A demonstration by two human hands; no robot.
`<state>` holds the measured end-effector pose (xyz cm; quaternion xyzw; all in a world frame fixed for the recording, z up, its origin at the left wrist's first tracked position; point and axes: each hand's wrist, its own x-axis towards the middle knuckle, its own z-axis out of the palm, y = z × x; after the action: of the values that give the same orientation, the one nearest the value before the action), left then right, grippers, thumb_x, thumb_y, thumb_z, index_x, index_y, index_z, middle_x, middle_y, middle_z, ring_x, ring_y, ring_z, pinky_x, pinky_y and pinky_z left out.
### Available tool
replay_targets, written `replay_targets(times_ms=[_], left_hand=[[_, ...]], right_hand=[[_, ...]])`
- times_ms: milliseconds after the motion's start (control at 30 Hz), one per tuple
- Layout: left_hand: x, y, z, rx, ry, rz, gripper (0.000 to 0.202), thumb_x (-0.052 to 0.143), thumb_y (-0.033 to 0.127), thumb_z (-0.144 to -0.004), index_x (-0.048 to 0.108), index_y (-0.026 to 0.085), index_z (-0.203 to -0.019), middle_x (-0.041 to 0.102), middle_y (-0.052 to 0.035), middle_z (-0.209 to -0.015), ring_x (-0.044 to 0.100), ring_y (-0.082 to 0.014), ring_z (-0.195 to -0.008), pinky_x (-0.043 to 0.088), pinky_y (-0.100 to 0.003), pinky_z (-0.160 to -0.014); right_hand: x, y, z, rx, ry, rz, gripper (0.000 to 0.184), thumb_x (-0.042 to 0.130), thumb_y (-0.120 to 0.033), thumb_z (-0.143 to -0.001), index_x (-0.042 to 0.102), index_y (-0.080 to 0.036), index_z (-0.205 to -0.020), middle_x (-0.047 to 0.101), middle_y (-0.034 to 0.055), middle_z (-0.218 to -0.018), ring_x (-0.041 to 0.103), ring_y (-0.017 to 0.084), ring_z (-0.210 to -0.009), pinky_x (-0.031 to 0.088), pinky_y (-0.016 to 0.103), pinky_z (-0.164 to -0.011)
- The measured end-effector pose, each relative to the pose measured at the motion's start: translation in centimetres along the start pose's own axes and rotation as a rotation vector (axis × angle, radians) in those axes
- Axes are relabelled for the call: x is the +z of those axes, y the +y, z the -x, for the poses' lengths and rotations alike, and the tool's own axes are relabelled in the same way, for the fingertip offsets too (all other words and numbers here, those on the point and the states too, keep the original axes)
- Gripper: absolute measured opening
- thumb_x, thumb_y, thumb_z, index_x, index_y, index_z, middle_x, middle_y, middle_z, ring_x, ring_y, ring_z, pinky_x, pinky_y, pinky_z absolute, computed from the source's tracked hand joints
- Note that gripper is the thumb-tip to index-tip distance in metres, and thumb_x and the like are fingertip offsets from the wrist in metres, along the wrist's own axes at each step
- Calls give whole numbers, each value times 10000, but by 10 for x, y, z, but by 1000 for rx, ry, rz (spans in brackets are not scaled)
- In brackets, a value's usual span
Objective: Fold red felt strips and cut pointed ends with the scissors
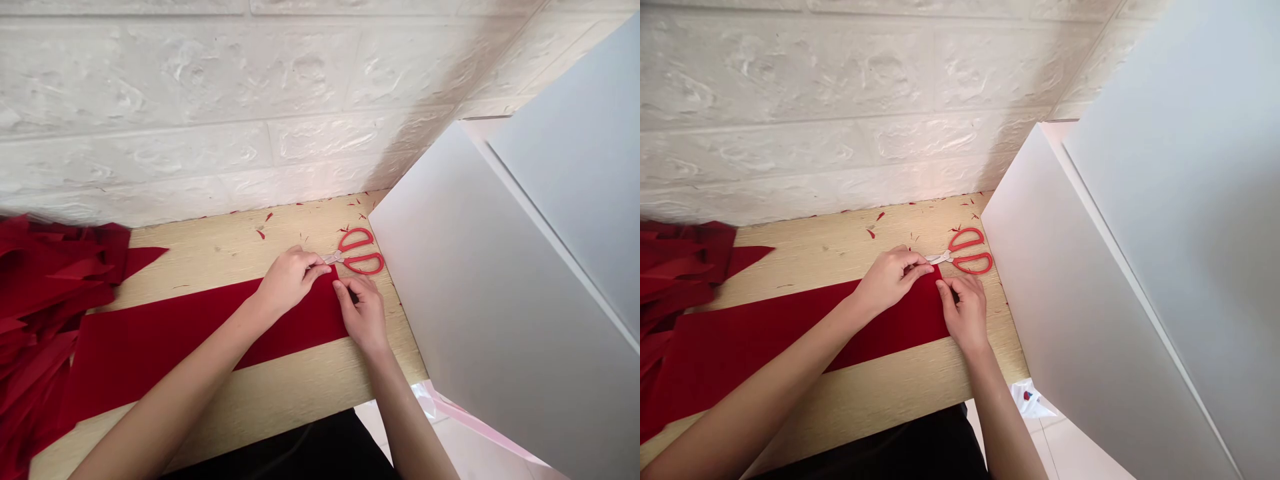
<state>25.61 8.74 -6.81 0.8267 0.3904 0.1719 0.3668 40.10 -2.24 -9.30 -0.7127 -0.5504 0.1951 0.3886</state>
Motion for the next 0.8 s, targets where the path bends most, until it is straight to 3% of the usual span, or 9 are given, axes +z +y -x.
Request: replay_targets(times_ms=[533, 800], left_hand=[[8, -10, -1, 16, 6, -33, 255, 578, 320, -973, 730, 172, -830, 628, -27, -722, 580, -168, -714, 476, -296, -716], [23, -20, -2, 112, 152, -60, 266, 523, 325, -1002, 665, 173, -837, 696, -40, -813, 608, -189, -846, 498, -309, -773]], right_hand=[[3, 3, -1, -12, -6, 43, 325, 520, -358, -1002, 601, -230, -714, 647, 11, -710, 570, 202, -741, 430, 362, -775], [-3, -1, 14, -60, 26, 108, 234, 551, -307, -999, 646, -211, -808, 692, 18, -768, 592, 187, -744, 444, 343, -773]])
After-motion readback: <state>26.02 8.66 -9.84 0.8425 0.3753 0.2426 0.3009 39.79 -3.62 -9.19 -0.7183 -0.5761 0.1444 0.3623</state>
